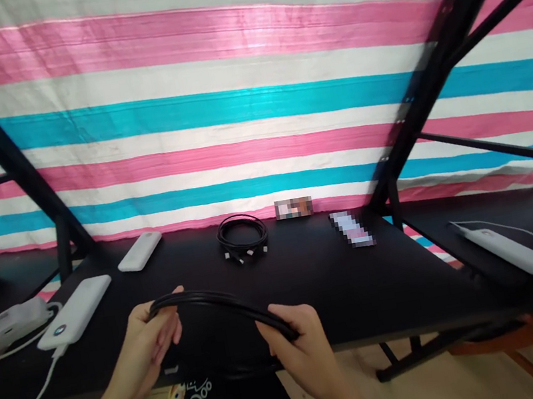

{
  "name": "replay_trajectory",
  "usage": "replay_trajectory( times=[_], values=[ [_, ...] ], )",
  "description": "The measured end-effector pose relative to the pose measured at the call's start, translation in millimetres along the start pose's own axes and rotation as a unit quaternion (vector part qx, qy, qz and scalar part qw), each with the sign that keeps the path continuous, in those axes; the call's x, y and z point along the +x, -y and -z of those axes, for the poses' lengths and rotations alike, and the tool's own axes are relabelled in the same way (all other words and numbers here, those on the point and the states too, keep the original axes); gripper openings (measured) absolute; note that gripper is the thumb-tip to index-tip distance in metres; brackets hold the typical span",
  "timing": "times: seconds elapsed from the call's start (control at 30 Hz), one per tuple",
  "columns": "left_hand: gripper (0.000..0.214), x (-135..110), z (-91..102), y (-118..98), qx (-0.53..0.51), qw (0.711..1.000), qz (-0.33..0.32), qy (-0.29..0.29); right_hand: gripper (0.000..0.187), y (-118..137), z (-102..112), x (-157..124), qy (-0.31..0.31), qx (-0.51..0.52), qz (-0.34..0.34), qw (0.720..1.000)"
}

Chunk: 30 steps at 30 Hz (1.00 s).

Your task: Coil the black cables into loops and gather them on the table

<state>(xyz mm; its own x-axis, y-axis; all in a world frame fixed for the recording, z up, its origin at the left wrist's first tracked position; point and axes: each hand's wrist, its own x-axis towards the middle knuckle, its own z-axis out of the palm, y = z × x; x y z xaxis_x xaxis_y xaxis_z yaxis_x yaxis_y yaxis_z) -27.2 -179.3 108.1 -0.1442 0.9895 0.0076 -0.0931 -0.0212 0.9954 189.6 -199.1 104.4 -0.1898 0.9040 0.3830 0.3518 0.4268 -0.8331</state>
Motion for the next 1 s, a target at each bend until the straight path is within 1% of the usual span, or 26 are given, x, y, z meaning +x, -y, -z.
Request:
replay_trajectory(
  times=[0.1, 0.2, 0.3, 0.4, 0.47, 0.5, 0.6, 0.63, 0.7, 0.77, 0.83, 0.9, 0.93, 1.0],
  values=[
    [0.057, 0, 2.6, 2, -0.022, 0.999, 0.021, 0.017, 0.047, -2, -3, 0, -0.004, 0.018, 0.003, 1.000],
    [0.060, 0, 2.0, 7, -0.058, 0.997, 0.030, 0.028, 0.051, -2, -14, 0, -0.051, 0.041, -0.001, 0.998],
    [0.062, 1, -2.0, 16, -0.098, 0.994, 0.041, 0.016, 0.053, -3, -30, 0, -0.103, 0.075, -0.044, 0.991],
    [0.063, 5, -4.9, 29, -0.130, 0.989, 0.071, 0.007, 0.054, -14, -44, 3, -0.116, 0.128, -0.087, 0.981],
    [0.062, 9, -4.3, 34, -0.140, 0.984, 0.101, 0.030, 0.056, -24, -50, 8, -0.129, 0.175, -0.134, 0.967],
    [0.061, 13, -3.4, 36, -0.138, 0.982, 0.115, 0.050, 0.058, -30, -52, 11, -0.138, 0.202, -0.166, 0.955],
    [0.054, 27, -1.3, 40, -0.093, 0.980, 0.136, 0.116, 0.060, -43, -50, 26, -0.160, 0.281, -0.244, 0.914],
    [0.052, 32, -1.6, 42, -0.073, 0.980, 0.134, 0.131, 0.061, -46, -49, 33, -0.164, 0.300, -0.255, 0.905],
    [0.051, 43, -3.8, 45, -0.047, 0.980, 0.125, 0.146, 0.062, -51, -46, 47, -0.174, 0.321, -0.254, 0.896],
    [0.051, 55, -7.4, 48, -0.048, 0.983, 0.115, 0.138, 0.063, -55, -47, 63, -0.190, 0.328, -0.241, 0.894],
    [0.053, 70, -10.3, 48, -0.067, 0.988, 0.095, 0.104, 0.061, -59, -51, 80, -0.201, 0.327, -0.226, 0.895],
    [0.051, 88, -10.9, 44, -0.090, 0.991, 0.071, 0.068, 0.057, -66, -55, 100, -0.198, 0.320, -0.214, 0.902],
    [0.049, 98, -10.1, 41, -0.101, 0.991, 0.065, 0.061, 0.055, -70, -57, 109, -0.190, 0.314, -0.210, 0.906],
    [0.040, 119, -6.5, 36, -0.128, 0.985, 0.075, 0.083, 0.051, -80, -58, 128, -0.175, 0.299, -0.206, 0.915]
  ],
)
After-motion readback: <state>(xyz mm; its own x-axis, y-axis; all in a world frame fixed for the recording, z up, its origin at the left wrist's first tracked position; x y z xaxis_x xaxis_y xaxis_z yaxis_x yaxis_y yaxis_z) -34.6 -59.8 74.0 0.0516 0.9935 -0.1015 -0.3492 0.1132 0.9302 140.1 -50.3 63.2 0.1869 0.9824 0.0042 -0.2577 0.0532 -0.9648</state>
